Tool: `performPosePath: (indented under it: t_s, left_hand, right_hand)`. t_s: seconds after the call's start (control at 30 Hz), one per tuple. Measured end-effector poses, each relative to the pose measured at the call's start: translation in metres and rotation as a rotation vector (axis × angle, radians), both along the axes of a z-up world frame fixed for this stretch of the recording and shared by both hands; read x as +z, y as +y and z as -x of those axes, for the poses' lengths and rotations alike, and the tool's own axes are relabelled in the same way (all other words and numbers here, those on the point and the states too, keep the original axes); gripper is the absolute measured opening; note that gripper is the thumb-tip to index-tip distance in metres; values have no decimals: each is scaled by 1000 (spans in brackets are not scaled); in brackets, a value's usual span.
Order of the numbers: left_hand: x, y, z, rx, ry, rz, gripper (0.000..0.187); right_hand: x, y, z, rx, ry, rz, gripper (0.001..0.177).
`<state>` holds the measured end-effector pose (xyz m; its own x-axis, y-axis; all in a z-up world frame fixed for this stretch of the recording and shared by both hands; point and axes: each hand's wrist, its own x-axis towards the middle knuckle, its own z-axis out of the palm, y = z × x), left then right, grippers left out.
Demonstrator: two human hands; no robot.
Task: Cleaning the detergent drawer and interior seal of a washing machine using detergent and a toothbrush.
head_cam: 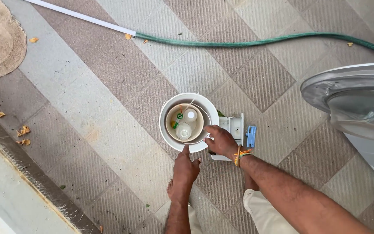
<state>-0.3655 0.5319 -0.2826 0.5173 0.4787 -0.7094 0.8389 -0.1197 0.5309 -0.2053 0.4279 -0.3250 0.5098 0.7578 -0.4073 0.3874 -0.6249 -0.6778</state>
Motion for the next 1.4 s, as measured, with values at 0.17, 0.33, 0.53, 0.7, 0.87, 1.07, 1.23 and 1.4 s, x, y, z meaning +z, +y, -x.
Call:
performPosePath:
  t_s: [0.17,0.33,0.53,0.7,0.87,1.07,1.23,1.4]
  left_hand:
    - [-75,8,-20,26,-55,-48,76]
    - [-123,21,-35,50,-37,-59,80]
    - [-151,28,-42,40,68,-28,71]
    - [-160,35,-49,1,87,-47,50]
    - [-158,40,-42,7,52,-72,40]
    - [-140,43,-31,12,-45,-126,33]
    - [-50,61,-41,0,-90,-165,29]
    - [48,61,-51,-135,-163,-249,30]
  right_hand:
    - [-69,33,-31,139,-138,-41,48]
    - [-114,54,-38,246,-158,-10,51]
    - [-131,76,-37,207,-135,94,49]
    - [-145,79,-40,242,-235,97,41]
    - [-136,64,-41,234,-208,68,38]
    - [-54,36,-44,72,-228,-159,39]
    - [54,-9,-65,-111,-135,-238,33]
    - [131,-88,-92,-422,140,-289,24]
